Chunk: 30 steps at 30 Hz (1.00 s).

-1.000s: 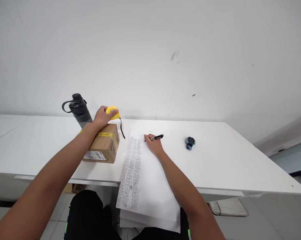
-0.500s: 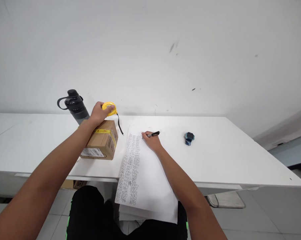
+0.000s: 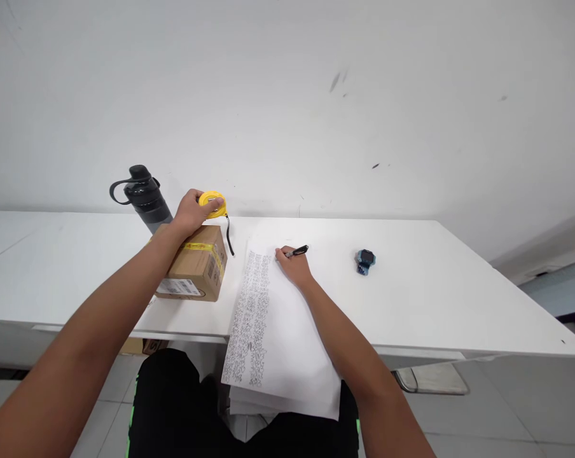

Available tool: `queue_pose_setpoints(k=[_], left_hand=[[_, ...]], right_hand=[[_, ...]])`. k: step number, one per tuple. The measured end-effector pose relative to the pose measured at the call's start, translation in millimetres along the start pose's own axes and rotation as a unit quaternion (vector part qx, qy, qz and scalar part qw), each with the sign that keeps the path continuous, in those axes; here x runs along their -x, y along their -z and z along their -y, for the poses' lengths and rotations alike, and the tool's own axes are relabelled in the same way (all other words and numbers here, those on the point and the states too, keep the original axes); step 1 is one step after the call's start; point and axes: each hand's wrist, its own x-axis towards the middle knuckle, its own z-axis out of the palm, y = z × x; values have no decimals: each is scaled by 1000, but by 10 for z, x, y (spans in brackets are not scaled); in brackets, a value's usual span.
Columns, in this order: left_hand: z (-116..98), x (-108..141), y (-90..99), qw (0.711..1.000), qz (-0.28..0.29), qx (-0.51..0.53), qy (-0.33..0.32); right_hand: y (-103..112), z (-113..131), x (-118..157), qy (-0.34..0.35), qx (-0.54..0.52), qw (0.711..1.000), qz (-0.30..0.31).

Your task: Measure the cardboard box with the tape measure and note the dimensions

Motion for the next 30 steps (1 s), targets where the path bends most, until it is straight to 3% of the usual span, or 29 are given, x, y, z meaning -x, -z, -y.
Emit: queue_pose_setpoints(k=[9, 18, 21, 30], left_hand=[[-7, 7, 12, 1000, -2, -5, 8], [73, -114, -20, 990, -80, 101, 51], [76, -117, -17, 988, -101, 110, 49], [66, -100, -13, 989, -98, 103, 46]], right_hand=[[7, 5, 10, -3, -2, 1000, 5], [-3, -16, 13, -13, 4, 999, -30], [0, -6, 14, -3, 1, 1000, -13], [12, 7, 22, -13, 0, 1000, 1]])
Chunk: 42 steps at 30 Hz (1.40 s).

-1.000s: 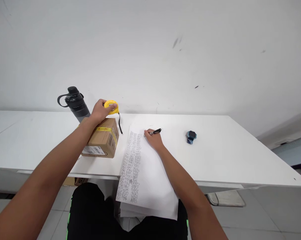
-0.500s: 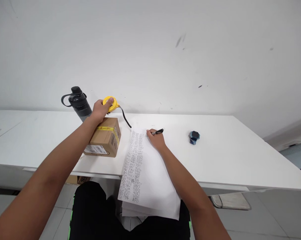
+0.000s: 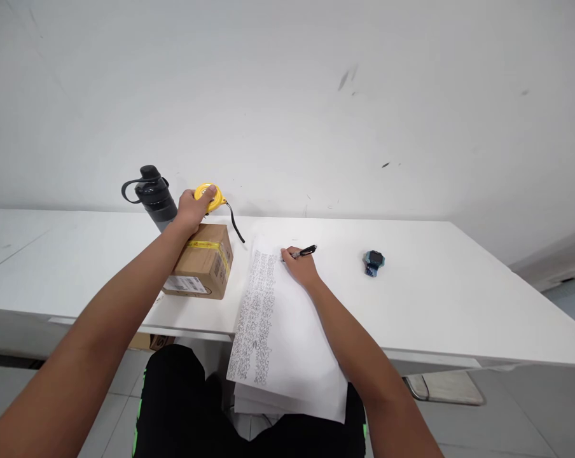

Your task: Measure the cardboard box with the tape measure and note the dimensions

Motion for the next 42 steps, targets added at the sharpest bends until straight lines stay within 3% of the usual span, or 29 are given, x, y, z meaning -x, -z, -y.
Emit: queue_pose_setpoints(k=[4, 9, 19, 29, 33, 36, 38, 42], left_hand=[[-2, 1, 1, 1000, 0, 1, 1], [16, -15, 1, 1000, -2, 4, 9], [37, -78, 17, 995, -24, 80, 49], [25, -82, 18, 995, -37, 69, 59], [35, -54, 44, 994, -40, 81, 56], [54, -31, 59, 994, -29, 93, 58], [70, -25, 67, 992, -17, 107, 63], [76, -8, 97, 991, -8, 119, 55]], right_hand=[[-2, -9, -5, -11, -4, 999, -42], [-1, -31, -20, 0, -6, 1000, -13], [-15, -46, -5, -8, -3, 998, -56], [-7, -48, -15, -20, -13, 998, -62], [-26, -45, 12, 23, 35, 998, -49], [-75, -65, 51, 96, 133, 977, -134], [-127, -95, 56, 127, 181, 964, -150], [-209, -142, -12, 150, 227, 962, -25]])
